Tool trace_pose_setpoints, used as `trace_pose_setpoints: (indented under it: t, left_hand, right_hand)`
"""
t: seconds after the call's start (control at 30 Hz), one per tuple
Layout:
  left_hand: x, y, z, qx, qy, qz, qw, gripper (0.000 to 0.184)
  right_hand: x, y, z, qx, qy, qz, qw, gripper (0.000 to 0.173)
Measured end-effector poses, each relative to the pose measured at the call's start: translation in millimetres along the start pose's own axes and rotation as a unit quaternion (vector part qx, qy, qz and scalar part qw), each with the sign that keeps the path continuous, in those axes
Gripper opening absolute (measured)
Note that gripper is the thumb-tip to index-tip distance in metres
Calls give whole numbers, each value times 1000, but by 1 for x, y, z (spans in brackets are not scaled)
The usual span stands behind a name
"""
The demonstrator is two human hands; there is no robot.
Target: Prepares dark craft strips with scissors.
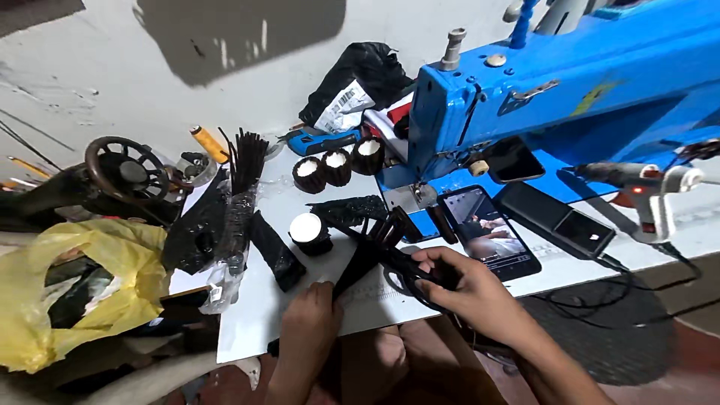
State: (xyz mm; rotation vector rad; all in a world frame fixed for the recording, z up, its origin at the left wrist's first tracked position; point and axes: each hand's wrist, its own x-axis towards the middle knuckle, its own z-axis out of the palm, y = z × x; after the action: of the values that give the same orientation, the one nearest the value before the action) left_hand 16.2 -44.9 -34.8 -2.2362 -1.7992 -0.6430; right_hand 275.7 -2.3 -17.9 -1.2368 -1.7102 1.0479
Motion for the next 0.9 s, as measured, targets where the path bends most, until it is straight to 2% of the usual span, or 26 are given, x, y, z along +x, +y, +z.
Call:
trace_pose_setpoints:
  t: [0.07, 0.2, 0.5, 0.67, 0.77, 0.9]
  left_hand:
    - [-6, -9, -1, -13, 5, 6, 1000, 22]
    - [-11, -16, -12, -72, 13, -12, 997, 30]
    - [-6, -12, -62, -221, 88, -65, 969, 27]
    - [1, -5, -74, -364, 155, -166, 903, 21]
    - [11, -3, -72, -398, 209, -221, 865, 18]
    - [18, -6, -63, -465, 235, -293, 802, 18]
  right_hand:
    - [0, 1, -3, 25, 7, -3, 1000, 34]
    - [-5, 5, -4, 1, 40, -18, 999, 31]
    - [-15, 21, -7, -53, 72, -29, 996, 30]
    - [-21, 21, -4, -99, 83, -47, 991, 33]
    - [-28, 13, 6, -141, 103, -97, 980, 32]
    - [-33, 8, 26, -190, 116, -145, 964, 29]
